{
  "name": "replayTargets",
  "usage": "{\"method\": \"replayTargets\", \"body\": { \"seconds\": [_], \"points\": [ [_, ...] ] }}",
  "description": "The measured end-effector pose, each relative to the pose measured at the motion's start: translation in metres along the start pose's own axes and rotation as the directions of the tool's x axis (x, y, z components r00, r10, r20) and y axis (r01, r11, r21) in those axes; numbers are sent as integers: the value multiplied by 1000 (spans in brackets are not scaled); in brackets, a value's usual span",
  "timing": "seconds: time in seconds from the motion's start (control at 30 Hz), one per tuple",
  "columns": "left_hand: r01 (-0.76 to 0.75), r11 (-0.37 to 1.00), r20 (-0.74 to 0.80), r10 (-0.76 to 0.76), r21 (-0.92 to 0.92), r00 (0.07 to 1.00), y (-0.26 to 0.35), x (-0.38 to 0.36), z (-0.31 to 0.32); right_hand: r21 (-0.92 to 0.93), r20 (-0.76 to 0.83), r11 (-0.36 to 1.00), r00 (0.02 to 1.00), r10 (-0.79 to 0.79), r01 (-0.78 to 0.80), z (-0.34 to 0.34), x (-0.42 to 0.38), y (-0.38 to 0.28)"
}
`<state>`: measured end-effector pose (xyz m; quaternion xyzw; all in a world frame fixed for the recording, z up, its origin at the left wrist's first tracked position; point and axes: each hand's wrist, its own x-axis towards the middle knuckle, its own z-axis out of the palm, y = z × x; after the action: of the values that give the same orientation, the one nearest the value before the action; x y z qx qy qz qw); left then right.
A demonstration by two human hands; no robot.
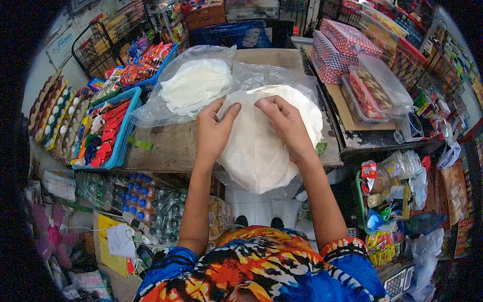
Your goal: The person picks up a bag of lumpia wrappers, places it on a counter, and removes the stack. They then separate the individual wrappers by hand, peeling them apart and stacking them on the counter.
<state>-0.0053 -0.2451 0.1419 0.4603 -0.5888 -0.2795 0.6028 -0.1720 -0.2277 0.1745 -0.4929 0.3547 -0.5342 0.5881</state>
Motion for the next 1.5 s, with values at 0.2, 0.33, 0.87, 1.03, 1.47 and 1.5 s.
{"method": "replayTargets", "body": {
  "seconds": [0.2,0.33,0.87,1.03,1.47,1.5],
  "points": [
    [22,999,-191,-17,25,981,11,-9,-22,-411,-254,893,918,-303,181,-34,13,1],
    [-8,999,-394,27,50,919,-14,-11,-57,16,-431,931,842,-324,366,-83,27,1],
    [91,693,-174,-304,-715,937,-13,-12,-121,336,-406,786,833,-376,519,-121,4,-35],
    [12,925,-511,-219,-379,831,-20,-7,-166,309,-531,754,763,-369,580,-201,-33,-43],
    [-426,599,58,533,678,844,98,97,-108,457,-393,740,859,-329,493,-128,-87,-64],
    [-452,646,120,490,615,863,99,115,-106,461,-425,738,853,-303,492,-126,-88,-64]
  ]
}}
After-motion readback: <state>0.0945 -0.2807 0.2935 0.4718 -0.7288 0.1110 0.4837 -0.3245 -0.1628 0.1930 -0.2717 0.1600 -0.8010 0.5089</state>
